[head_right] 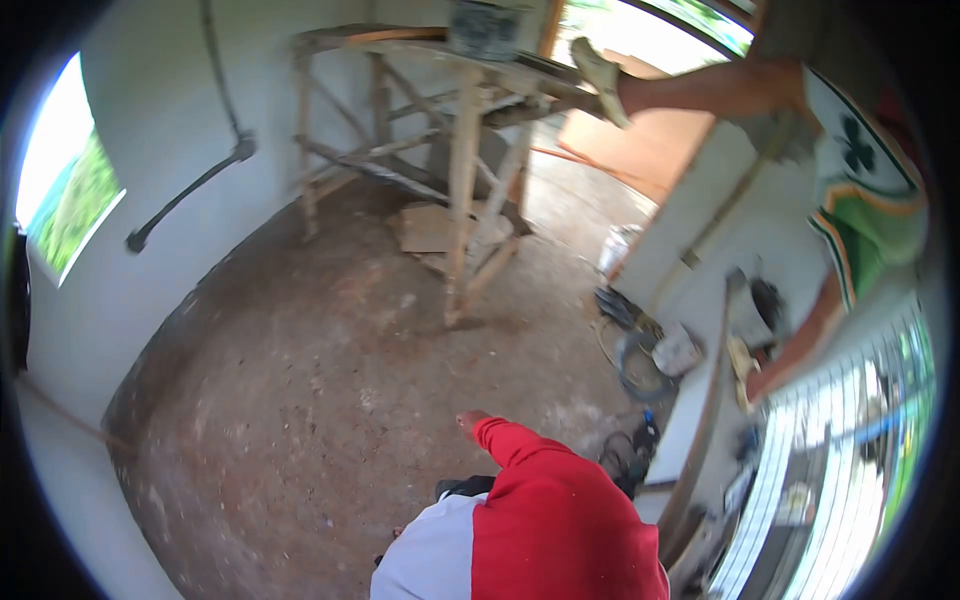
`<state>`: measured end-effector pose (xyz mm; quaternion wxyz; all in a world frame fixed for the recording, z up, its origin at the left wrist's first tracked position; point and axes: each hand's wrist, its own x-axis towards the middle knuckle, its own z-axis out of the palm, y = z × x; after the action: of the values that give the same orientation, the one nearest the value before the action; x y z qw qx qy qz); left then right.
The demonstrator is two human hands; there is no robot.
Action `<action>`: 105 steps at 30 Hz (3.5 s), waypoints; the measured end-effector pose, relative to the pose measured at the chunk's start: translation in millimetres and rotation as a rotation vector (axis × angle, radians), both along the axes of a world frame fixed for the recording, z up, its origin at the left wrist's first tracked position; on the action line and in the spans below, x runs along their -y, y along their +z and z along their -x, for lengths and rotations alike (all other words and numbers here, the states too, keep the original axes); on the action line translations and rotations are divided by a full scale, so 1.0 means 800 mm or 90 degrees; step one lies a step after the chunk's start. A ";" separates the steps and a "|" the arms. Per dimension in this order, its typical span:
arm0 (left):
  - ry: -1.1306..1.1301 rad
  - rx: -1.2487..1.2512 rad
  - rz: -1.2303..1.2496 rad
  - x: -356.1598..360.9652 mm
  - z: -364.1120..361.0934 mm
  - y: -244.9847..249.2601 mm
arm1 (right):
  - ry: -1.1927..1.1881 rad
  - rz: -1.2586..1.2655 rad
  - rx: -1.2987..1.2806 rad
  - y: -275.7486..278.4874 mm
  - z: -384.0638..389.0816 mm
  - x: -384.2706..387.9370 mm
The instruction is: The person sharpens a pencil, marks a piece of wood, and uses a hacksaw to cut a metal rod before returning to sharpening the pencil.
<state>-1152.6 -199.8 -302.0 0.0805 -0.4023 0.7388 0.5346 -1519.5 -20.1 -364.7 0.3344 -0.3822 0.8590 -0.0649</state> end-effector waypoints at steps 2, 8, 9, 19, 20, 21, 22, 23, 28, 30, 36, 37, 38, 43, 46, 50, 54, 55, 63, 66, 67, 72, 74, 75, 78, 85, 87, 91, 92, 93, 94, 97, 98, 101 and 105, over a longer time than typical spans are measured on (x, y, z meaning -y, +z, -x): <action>-0.047 0.026 0.012 0.041 -0.009 -0.004 | -0.024 -0.057 -0.013 0.007 -0.029 -0.038; -0.217 0.130 0.044 0.128 0.020 -0.020 | -0.217 0.049 0.098 0.007 -0.129 -0.173; -0.243 0.153 0.052 0.136 0.031 -0.021 | -0.240 0.063 0.081 0.000 -0.138 -0.195; -0.479 -0.130 -0.075 0.222 0.207 -0.065 | -0.541 0.003 0.000 -0.003 -0.243 -0.348; -0.501 -0.065 -0.007 0.177 0.239 -0.018 | -0.647 0.061 -0.008 -0.007 -0.263 -0.352; -0.526 0.001 0.059 0.127 0.272 0.038 | -0.752 0.120 -0.017 -0.011 -0.282 -0.356; -0.630 -0.074 0.139 0.134 0.296 -0.005 | -0.855 0.181 -0.026 -0.013 -0.299 -0.359; -0.719 -0.159 0.230 0.135 0.321 -0.038 | -0.874 0.156 0.005 0.005 -0.315 -0.358; -0.744 0.129 0.008 0.061 0.374 0.043 | -0.984 -0.025 0.071 0.053 -0.427 -0.312; -0.839 0.122 0.050 0.104 0.392 -0.026 | -0.835 -0.154 0.052 0.032 -0.485 -0.288; -0.938 0.219 0.165 0.156 0.434 -0.048 | -1.186 -0.222 0.193 0.061 -0.591 -0.166; -0.963 0.222 0.191 0.159 0.444 -0.056 | -1.182 -0.227 0.175 0.049 -0.604 -0.156; -1.061 0.187 0.214 0.155 0.455 -0.069 | -1.210 -0.220 0.220 0.055 -0.601 -0.149; -1.217 -0.025 0.255 0.049 0.491 -0.026 | -1.176 -0.231 0.238 0.057 -0.575 -0.136; -1.152 -0.050 0.068 -0.020 0.516 -0.039 | -1.314 -0.106 0.121 0.068 -0.525 -0.157; -1.113 -0.009 -0.017 -0.120 0.546 0.019 | -1.383 0.040 -0.004 0.097 -0.416 -0.229; -1.106 0.045 -0.012 -0.181 0.581 0.030 | -1.333 0.130 -0.076 0.138 -0.296 -0.333; -1.122 0.048 0.012 -0.190 0.590 0.033 | -1.306 0.170 -0.136 0.154 -0.270 -0.358; -1.255 0.076 0.188 -0.347 0.677 0.047 | -1.300 0.528 -0.488 0.256 -0.140 -0.576; -1.313 0.026 0.144 -0.477 0.692 0.088 | -1.419 0.681 -0.418 0.284 -0.114 -0.619; -1.332 0.010 0.110 -0.525 0.691 0.111 | -1.427 0.702 -0.433 0.295 -0.102 -0.628; -1.420 0.040 -0.020 -0.701 0.724 0.129 | -1.438 0.556 -0.482 0.314 -0.042 -0.730; -1.446 0.007 0.006 -0.741 0.755 0.094 | -1.429 0.504 -0.448 0.340 -0.003 -0.801; -1.462 -0.016 0.022 -0.761 0.776 0.076 | -1.392 0.532 -0.523 0.349 0.028 -0.837; -1.459 -0.041 0.121 -0.791 0.841 0.052 | -1.313 0.507 -0.442 0.335 0.118 -0.971; -1.349 0.106 0.278 -0.687 0.984 0.023 | -1.340 0.798 -0.081 0.262 0.327 -1.154; -1.396 0.081 0.307 -0.638 1.016 0.020 | -1.259 0.620 -0.126 0.239 0.379 -1.179; -1.446 0.245 0.583 -0.568 1.026 -0.008 | -1.060 0.218 -0.348 0.220 0.467 -1.210; -1.433 0.216 0.518 -0.566 1.030 -0.010 | -1.030 0.170 -0.367 0.210 0.488 -1.216; -1.414 0.187 0.454 -0.560 1.031 -0.012 | -1.006 0.137 -0.384 0.201 0.506 -1.221; -1.388 0.161 0.391 -0.552 1.027 -0.007 | -0.981 0.107 -0.398 0.193 0.524 -1.224; -1.355 0.122 0.314 -0.626 1.006 0.061 | -0.926 0.045 -0.411 0.168 0.559 -1.237; -1.296 0.155 0.293 -0.641 1.000 0.072 | -0.913 0.031 -0.409 0.165 0.565 -1.239; -1.165 0.190 0.232 -0.681 0.980 0.090 | -0.875 -0.009 -0.404 0.161 0.576 -1.242; -1.164 0.096 0.217 -0.673 0.967 0.089 | -0.852 -0.038 -0.389 0.171 0.573 -1.241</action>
<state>-1926.4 338.4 -230.5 0.4577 0.2959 0.8298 0.1202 -1977.6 972.4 -228.0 -0.0208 0.2322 0.9647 -0.1226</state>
